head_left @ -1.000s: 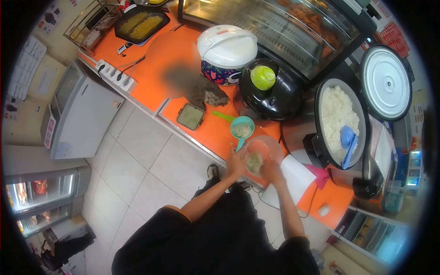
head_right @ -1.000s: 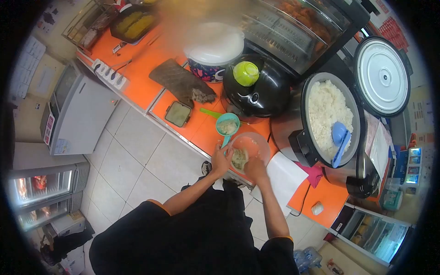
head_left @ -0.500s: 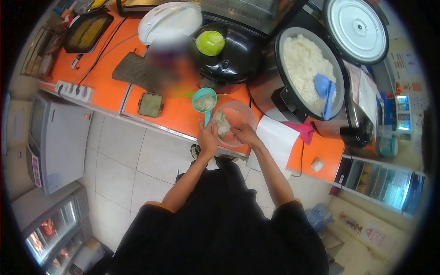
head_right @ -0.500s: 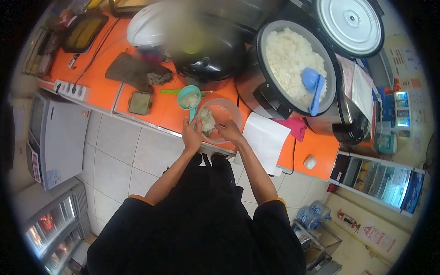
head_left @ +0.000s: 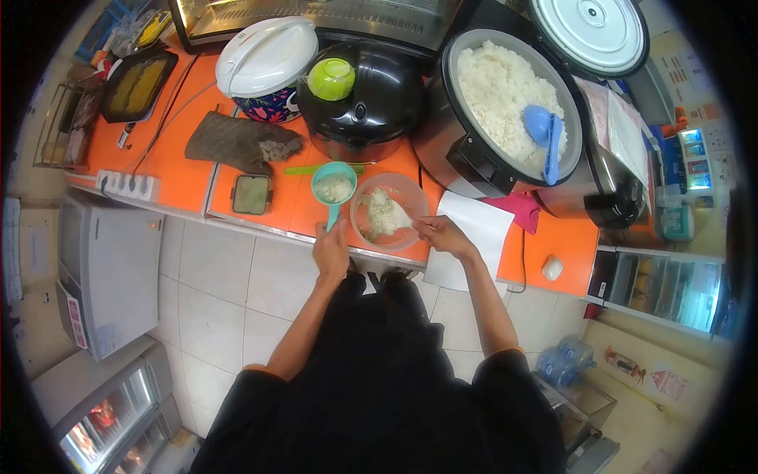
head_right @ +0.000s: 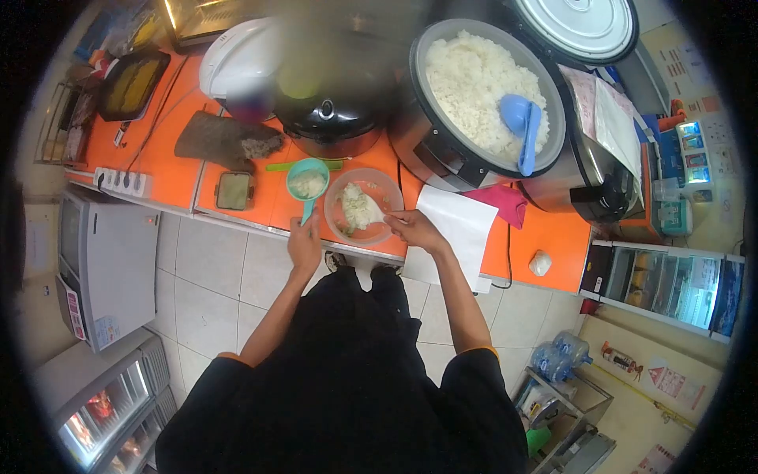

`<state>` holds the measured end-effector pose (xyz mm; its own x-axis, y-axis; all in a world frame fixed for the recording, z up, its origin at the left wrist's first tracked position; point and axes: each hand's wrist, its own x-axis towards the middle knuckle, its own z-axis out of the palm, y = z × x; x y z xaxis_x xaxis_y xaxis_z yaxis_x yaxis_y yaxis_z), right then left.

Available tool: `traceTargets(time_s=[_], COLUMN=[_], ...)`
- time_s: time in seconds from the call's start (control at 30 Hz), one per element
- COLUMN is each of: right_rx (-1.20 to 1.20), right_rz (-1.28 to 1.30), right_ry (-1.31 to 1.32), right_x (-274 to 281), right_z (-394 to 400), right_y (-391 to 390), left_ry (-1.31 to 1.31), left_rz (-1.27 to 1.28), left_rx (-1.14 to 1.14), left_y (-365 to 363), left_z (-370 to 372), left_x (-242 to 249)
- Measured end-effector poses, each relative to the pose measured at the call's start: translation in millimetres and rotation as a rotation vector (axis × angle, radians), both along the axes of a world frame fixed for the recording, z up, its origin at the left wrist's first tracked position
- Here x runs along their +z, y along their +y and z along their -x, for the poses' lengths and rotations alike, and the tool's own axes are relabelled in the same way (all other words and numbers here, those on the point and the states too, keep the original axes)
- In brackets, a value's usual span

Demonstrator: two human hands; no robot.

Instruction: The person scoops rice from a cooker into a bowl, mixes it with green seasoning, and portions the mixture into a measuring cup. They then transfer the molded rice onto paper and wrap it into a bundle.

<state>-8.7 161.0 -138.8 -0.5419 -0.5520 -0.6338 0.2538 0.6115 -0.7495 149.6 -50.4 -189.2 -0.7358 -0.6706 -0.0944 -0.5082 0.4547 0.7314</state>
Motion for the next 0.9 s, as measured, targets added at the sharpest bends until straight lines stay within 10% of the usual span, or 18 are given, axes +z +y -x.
traceTargets(time_s=[0.37, 0.53, 0.9], right_rx=[-0.064, 0.122, 0.192], right_rz=[0.046, -0.033, -0.352], right_ry=[0.007, 0.696, 1.042], right_x=[91, 88, 45], right_z=[-10, -19, -76], right_y=[24, 4, -79], left_ry=[-0.091, -0.08, -0.133], left_rz=[0.307, 0.387, 0.47], left_rx=[-0.34, -0.472, -0.607], left_y=[-22, -7, 18], left_z=[-30, -11, 23], left_x=[74, 81, 62])
